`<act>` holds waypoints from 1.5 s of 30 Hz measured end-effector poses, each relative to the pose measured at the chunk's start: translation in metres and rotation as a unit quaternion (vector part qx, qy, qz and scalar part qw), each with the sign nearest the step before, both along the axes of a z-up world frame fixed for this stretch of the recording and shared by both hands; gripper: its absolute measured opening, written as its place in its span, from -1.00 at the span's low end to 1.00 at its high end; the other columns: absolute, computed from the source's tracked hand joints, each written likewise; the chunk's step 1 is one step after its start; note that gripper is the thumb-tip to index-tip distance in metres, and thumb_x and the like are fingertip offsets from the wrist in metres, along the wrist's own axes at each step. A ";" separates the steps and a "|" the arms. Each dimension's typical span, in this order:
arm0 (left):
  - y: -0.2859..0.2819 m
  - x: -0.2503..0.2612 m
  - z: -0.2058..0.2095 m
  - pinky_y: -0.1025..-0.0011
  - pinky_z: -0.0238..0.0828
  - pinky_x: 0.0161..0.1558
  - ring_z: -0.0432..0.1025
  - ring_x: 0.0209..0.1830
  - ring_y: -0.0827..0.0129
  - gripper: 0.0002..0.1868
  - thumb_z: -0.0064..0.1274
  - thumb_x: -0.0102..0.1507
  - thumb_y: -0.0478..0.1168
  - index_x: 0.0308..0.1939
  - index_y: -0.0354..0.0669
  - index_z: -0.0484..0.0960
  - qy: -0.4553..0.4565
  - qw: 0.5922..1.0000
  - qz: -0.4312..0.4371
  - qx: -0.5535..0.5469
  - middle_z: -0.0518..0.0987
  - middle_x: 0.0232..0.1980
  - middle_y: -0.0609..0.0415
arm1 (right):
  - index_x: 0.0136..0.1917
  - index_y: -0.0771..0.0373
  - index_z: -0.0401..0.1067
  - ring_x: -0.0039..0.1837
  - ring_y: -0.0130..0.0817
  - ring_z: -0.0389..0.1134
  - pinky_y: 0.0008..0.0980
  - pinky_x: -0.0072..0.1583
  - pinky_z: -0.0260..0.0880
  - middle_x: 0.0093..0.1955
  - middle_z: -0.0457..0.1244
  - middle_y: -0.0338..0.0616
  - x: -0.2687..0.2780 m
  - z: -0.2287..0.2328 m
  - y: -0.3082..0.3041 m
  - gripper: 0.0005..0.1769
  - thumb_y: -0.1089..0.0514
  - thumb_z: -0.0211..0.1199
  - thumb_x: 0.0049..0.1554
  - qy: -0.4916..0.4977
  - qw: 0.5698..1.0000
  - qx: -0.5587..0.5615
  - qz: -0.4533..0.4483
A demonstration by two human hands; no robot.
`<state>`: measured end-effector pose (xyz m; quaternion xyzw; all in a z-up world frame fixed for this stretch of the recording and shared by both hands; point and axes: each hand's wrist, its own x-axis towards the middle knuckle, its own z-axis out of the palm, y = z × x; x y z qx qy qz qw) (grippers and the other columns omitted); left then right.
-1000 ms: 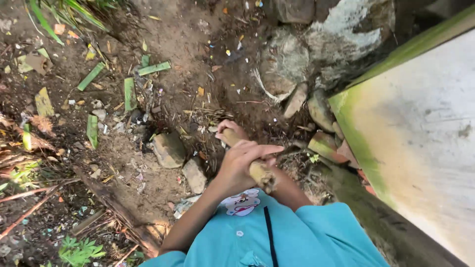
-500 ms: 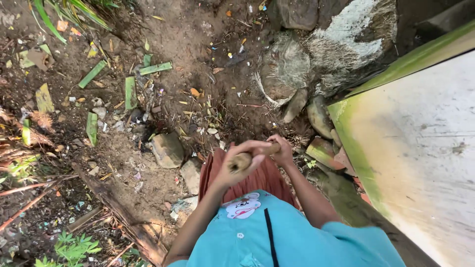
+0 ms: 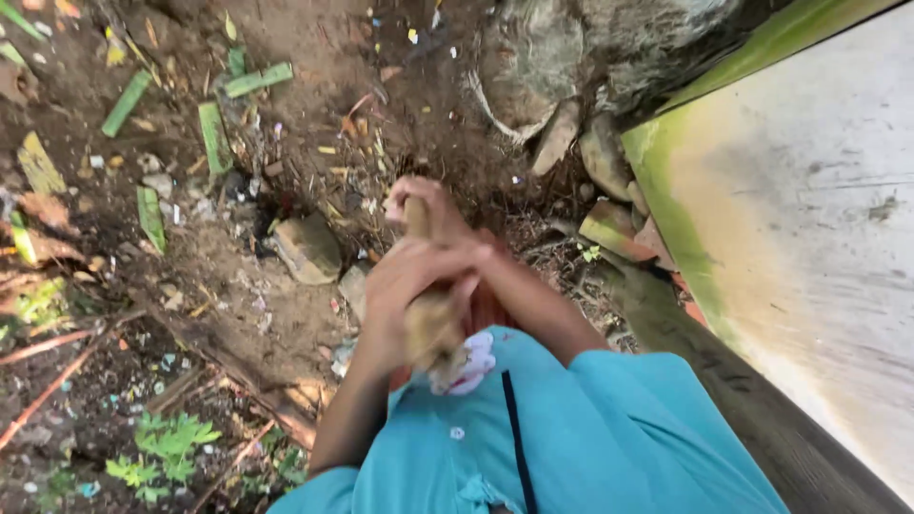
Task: Sweeping dirt and debris from an outdoor area using a long broom.
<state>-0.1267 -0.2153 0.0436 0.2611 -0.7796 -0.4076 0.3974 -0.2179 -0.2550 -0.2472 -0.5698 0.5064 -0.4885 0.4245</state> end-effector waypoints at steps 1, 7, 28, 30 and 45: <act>0.000 0.008 0.007 0.37 0.45 -0.02 0.53 -0.16 0.31 -0.63 0.27 0.24 -0.42 0.10 -0.05 0.62 0.000 1.000 0.000 -0.002 0.62 -0.10 0.15 | -0.17 0.16 0.38 -0.12 -0.44 0.38 -0.39 -0.04 0.47 -0.18 0.32 -0.33 -0.006 0.020 0.005 -0.79 0.13 0.38 0.21 0.000 1.000 -0.002 0.000; -0.004 0.042 -0.015 0.46 0.43 -0.16 0.47 -0.28 0.52 -0.66 0.21 0.26 -0.40 0.12 -0.17 0.61 0.142 0.981 -0.012 0.134 0.60 -0.24 0.25 | -0.06 0.10 0.41 -0.03 -0.40 0.41 -0.24 0.10 0.40 -0.10 0.36 -0.30 -0.045 0.045 0.071 -0.82 0.10 0.40 0.16 0.086 0.993 -0.067 -0.035; -0.014 -0.020 -0.008 0.30 0.40 -0.06 0.47 -0.24 0.21 -0.62 0.21 0.22 -0.43 0.10 -0.08 0.59 0.025 0.998 -0.058 0.008 0.58 -0.22 0.06 | -0.09 0.24 0.41 -0.05 -0.34 0.32 -0.27 0.02 0.33 -0.14 0.30 -0.21 -0.059 0.019 0.005 -0.80 0.17 0.42 0.13 0.003 1.000 -0.024 -0.017; -0.006 -0.006 0.014 0.37 0.46 -0.21 0.46 -0.40 0.31 -0.68 0.29 0.20 -0.43 -0.02 -0.02 0.66 0.064 0.997 0.014 0.043 0.55 -0.39 0.13 | -0.13 0.23 0.40 -0.10 -0.37 0.34 -0.30 -0.02 0.33 -0.19 0.30 -0.22 -0.057 0.049 0.006 -0.78 0.16 0.44 0.12 0.017 0.999 -0.038 -0.014; -0.020 -0.040 -0.060 0.31 0.47 0.01 0.54 -0.20 0.33 -0.69 0.25 0.21 -0.44 -0.01 -0.03 0.71 0.070 0.970 -0.187 0.142 0.67 -0.21 0.13 | -0.14 0.15 0.41 -0.13 -0.37 0.27 -0.39 -0.04 0.26 -0.21 0.28 -0.28 -0.155 -0.012 0.064 -0.80 0.08 0.40 0.15 0.138 0.970 0.006 -0.201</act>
